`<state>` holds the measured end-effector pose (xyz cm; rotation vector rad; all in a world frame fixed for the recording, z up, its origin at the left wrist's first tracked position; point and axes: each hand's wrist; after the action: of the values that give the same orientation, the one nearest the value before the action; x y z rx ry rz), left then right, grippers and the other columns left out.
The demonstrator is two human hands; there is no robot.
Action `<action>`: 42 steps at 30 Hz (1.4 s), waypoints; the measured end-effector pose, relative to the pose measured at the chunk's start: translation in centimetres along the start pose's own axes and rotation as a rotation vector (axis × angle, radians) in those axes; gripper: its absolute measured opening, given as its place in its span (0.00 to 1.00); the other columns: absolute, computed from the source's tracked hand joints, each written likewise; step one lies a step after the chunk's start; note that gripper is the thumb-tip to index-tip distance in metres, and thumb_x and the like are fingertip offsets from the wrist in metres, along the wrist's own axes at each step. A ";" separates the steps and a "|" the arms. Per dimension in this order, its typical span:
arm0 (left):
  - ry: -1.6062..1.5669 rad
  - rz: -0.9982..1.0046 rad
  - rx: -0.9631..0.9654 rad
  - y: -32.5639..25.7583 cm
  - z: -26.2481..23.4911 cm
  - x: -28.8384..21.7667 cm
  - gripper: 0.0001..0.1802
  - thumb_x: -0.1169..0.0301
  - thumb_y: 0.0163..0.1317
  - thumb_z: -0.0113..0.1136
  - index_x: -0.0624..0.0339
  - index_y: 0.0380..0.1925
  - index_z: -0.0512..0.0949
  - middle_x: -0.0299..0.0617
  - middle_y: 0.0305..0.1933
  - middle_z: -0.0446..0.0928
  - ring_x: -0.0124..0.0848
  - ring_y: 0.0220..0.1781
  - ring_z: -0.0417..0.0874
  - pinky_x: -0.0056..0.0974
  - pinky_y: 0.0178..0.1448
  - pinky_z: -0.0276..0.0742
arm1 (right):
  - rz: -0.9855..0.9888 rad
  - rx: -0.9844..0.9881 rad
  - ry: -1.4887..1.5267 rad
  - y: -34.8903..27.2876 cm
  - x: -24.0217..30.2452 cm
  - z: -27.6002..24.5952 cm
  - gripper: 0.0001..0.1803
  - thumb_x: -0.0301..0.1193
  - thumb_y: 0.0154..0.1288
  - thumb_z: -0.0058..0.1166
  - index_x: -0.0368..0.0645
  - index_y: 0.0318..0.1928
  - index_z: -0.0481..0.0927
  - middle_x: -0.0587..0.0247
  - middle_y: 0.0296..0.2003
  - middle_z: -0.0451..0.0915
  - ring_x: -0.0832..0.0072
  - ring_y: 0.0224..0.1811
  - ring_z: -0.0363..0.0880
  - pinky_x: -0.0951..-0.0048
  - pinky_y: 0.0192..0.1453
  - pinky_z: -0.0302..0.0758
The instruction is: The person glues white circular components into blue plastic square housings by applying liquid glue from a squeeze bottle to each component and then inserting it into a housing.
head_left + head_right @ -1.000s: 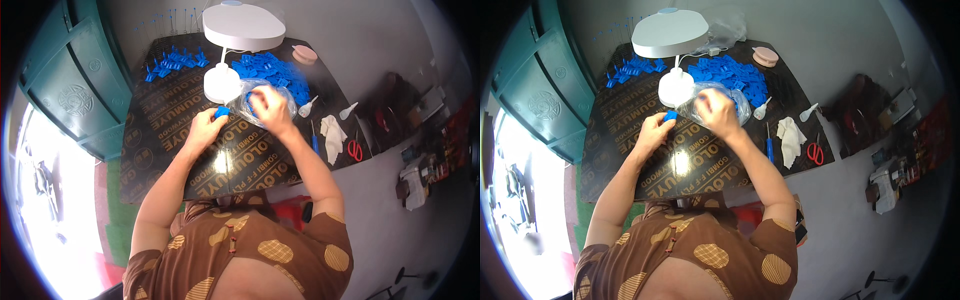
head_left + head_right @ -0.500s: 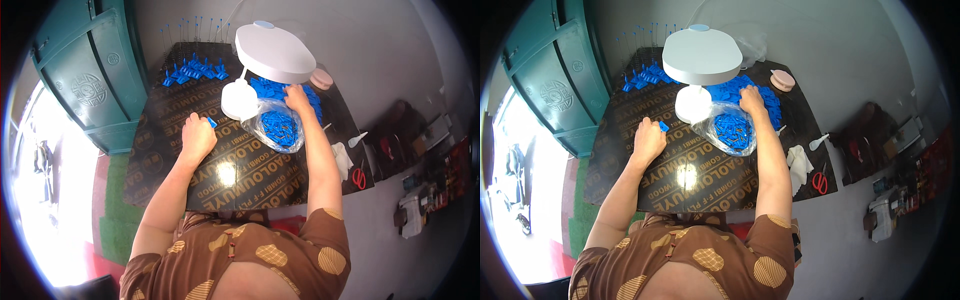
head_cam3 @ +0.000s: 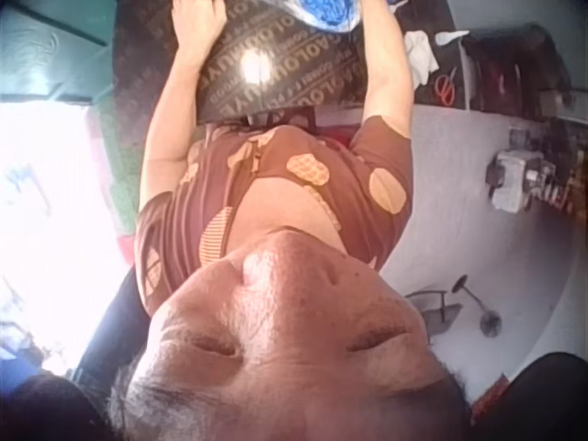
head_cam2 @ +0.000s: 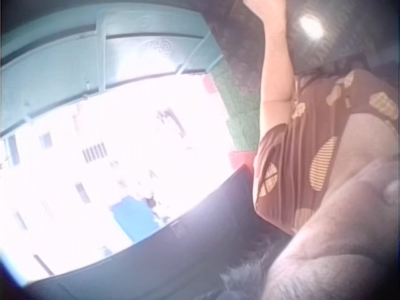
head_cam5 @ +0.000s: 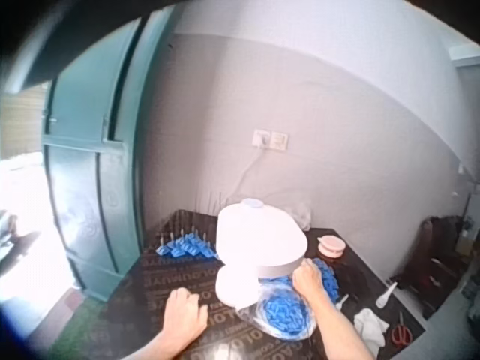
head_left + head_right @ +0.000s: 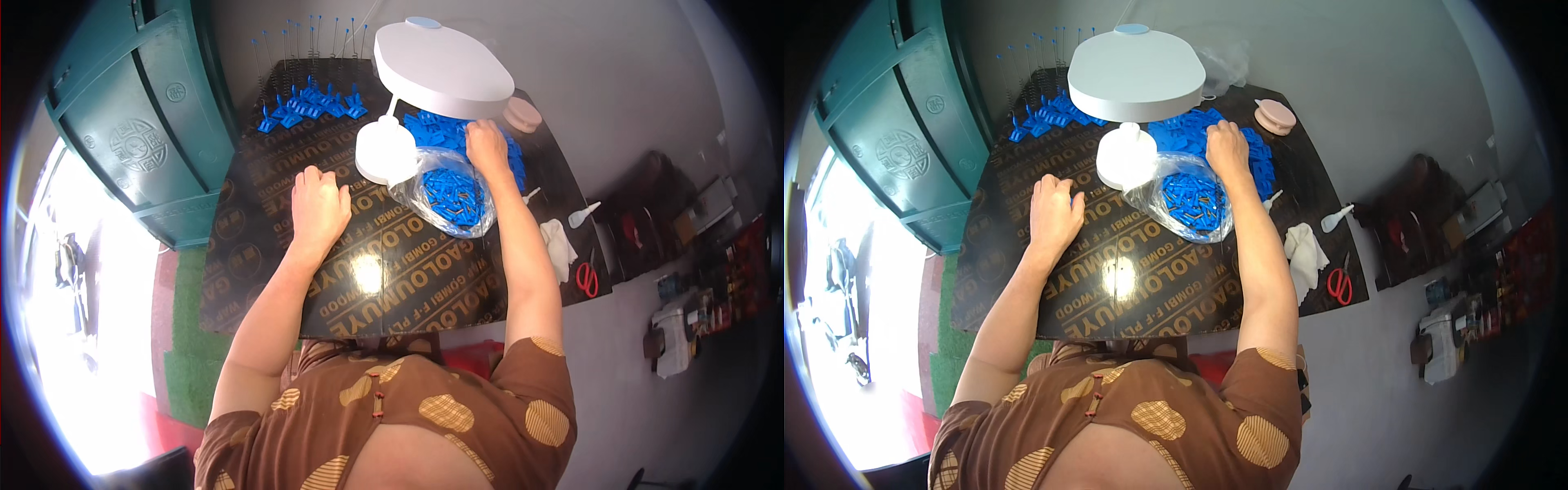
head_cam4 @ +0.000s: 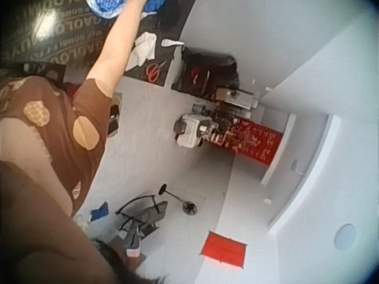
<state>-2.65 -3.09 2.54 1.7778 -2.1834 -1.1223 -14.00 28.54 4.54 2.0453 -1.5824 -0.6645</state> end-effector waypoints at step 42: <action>-1.765 -0.530 0.632 -2.5 -0.8 -3.9 0.12 0.68 0.65 0.53 0.68 0.35 0.78 0.54 0.34 0.82 0.25 0.23 0.79 0.26 0.25 0.74 | -0.247 -0.112 0.797 -9.6 13.4 -9.2 0.30 0.30 0.46 0.68 0.34 0.51 0.74 0.49 0.43 0.74 0.55 0.44 0.76 0.63 0.47 0.76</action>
<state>0.94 -0.11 2.96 1.6656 -3.0096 -3.3942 1.89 18.36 4.42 2.0538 -0.8245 0.0199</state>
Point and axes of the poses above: each hand's wrist, its own y-axis towards the middle knuckle, its own z-axis out of the palm, x = y × z
